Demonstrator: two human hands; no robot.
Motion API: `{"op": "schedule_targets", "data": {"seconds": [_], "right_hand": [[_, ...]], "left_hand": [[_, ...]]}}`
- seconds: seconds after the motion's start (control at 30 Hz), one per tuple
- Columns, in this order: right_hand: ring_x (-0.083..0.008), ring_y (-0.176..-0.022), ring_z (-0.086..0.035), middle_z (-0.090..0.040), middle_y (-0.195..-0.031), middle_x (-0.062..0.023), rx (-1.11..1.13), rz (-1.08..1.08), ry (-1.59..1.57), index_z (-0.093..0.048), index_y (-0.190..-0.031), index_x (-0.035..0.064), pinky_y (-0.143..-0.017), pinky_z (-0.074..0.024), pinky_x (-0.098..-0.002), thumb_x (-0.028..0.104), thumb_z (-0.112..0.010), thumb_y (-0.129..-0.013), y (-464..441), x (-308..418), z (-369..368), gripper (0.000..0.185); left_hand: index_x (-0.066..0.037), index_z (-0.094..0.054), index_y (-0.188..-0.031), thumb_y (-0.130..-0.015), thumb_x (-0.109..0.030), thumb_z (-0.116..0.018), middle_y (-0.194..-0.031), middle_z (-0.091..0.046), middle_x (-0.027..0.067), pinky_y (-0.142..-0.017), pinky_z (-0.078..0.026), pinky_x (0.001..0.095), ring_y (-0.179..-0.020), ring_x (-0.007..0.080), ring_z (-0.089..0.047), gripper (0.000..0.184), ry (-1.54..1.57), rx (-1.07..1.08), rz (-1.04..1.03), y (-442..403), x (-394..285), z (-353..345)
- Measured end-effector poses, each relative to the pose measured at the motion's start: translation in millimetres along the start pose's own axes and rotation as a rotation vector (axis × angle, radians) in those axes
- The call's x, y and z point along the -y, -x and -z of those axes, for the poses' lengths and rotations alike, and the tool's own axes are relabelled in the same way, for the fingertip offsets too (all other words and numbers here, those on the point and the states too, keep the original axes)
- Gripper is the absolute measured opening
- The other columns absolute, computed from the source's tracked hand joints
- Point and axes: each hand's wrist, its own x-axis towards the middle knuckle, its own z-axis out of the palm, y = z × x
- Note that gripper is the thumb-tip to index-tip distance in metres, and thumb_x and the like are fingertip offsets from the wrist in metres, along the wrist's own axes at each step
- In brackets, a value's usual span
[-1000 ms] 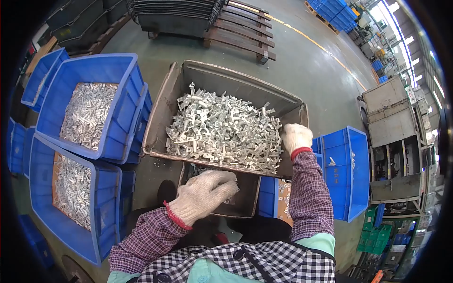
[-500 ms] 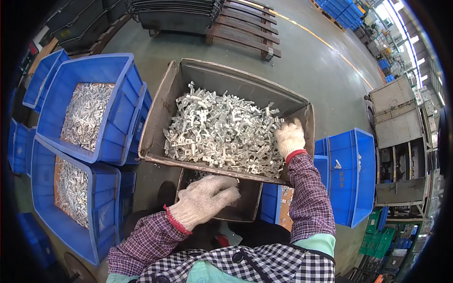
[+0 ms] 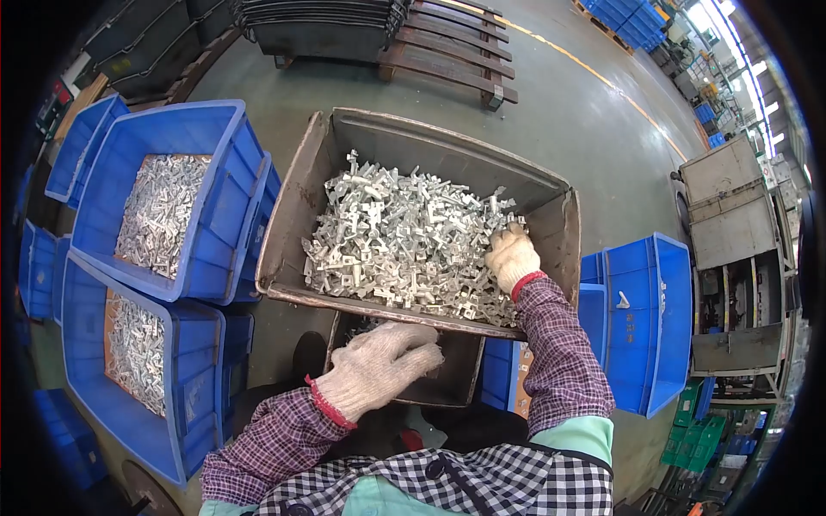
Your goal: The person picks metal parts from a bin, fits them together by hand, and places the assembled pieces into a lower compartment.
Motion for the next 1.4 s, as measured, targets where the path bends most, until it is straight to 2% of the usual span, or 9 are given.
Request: {"op": "schedule_targets", "data": {"seconds": [0.17,0.37,0.47,0.63,0.77,0.9,1.13,1.27,1.4], "right_hand": [[-0.0237,-0.105,-0.072,-0.074,-0.113,-0.0089,-0.272,-0.213,-0.332,-0.078,-0.106,0.0178,-0.102,-0.0515,-0.0433,0.016,-0.068,-0.086,23,-22,-13,0.023],[-0.0247,-0.095,-0.076,-0.074,-0.112,-0.0152,-0.350,-0.446,-2.397,-0.063,-0.125,0.0034,-0.076,-0.0607,-0.0358,0.015,-0.063,-0.099,54,-23,17,0.028],[-0.0257,-0.082,-0.077,-0.073,-0.111,-0.0153,-0.371,-0.299,-2.715,-0.057,-0.130,0.0027,-0.052,-0.0568,-0.0239,0.020,-0.061,-0.104,86,3,75,0.032],[-0.0229,-0.071,-0.075,-0.074,-0.108,-0.0128,-0.293,-0.024,-2.775,-0.057,-0.131,0.0040,-0.038,-0.0390,-0.0142,0.030,-0.066,-0.101,124,54,136,0.040],[-0.0194,-0.094,-0.070,-0.072,-0.110,-0.0119,-0.399,0.152,-2.769,-0.061,-0.128,0.0006,-0.083,-0.0568,-0.0331,0.017,-0.058,-0.100,138,97,151,0.033],[-0.0182,-0.093,-0.068,-0.069,-0.109,-0.0092,-0.539,-0.234,-2.281,-0.057,-0.132,-0.0052,-0.084,-0.0556,-0.0312,0.014,-0.060,-0.097,147,120,154,0.040],[-0.0230,-0.089,-0.068,-0.066,-0.109,-0.0146,-0.678,-0.072,-2.772,-0.042,-0.151,-0.0043,-0.077,-0.0573,-0.0326,0.021,-0.062,-0.101,156,130,114,0.059],[-0.0204,-0.086,-0.070,-0.071,-0.105,-0.0115,-0.691,-0.538,-1.769,-0.059,-0.136,-0.0021,-0.073,-0.0580,-0.0323,0.034,-0.062,-0.104,163,131,132,0.048],[-0.0201,-0.093,-0.070,-0.072,-0.108,-0.0103,-0.445,-0.363,-2.981,-0.069,-0.117,-0.0017,-0.080,-0.0583,-0.0345,0.037,-0.063,-0.102,168,137,117,0.042]], "left_hand": [[-0.010,-0.071,-0.126,-0.099,-0.034,-0.064,-0.130,-0.068,0.0121,-0.102,-0.053,0.0367,-0.120,0.0275,-0.064,0.036,0.261,0.011,0.278,-1,-15,5],[0.003,-0.061,-0.136,-0.100,-0.035,-0.065,-0.130,-0.067,0.0177,-0.099,-0.055,0.0347,-0.116,0.0239,-0.067,0.053,0.784,-0.159,0.503,0,-6,3],[0.007,-0.050,-0.146,-0.099,-0.038,-0.066,-0.130,-0.065,0.0208,-0.098,-0.056,0.0352,-0.113,0.0260,-0.068,0.067,1.003,-0.230,0.583,2,-8,7],[0.001,-0.043,-0.153,-0.102,-0.047,-0.063,-0.138,-0.060,0.0220,-0.101,-0.054,0.0446,-0.114,0.0335,-0.067,0.072,1.307,-0.361,0.592,15,-13,1],[0.001,-0.044,-0.152,-0.106,-0.045,-0.058,-0.140,-0.058,0.0210,-0.103,-0.054,0.0451,-0.118,0.0325,-0.066,0.067,1.311,-0.346,0.438,17,-10,-5],[0.003,-0.048,-0.145,-0.106,-0.035,-0.060,-0.134,-0.061,0.0183,-0.097,-0.059,0.0398,-0.111,0.0283,-0.070,0.056,1.263,-0.347,0.549,18,-15,3],[0.005,-0.056,-0.137,-0.101,-0.029,-0.065,-0.121,-0.066,0.0156,-0.085,-0.064,0.0340,-0.095,0.0228,-0.074,0.050,1.029,-0.210,0.535,22,-17,12],[0.004,-0.056,-0.136,-0.101,-0.031,-0.067,-0.121,-0.067,0.0136,-0.084,-0.063,0.0353,-0.097,0.0217,-0.072,0.050,1.010,-0.105,0.509,24,-20,16],[0.003,-0.055,-0.136,-0.101,-0.032,-0.069,-0.120,-0.067,0.0139,-0.084,-0.063,0.0392,-0.099,0.0230,-0.072,0.052,1.242,-0.009,0.461,21,-16,11]]}}
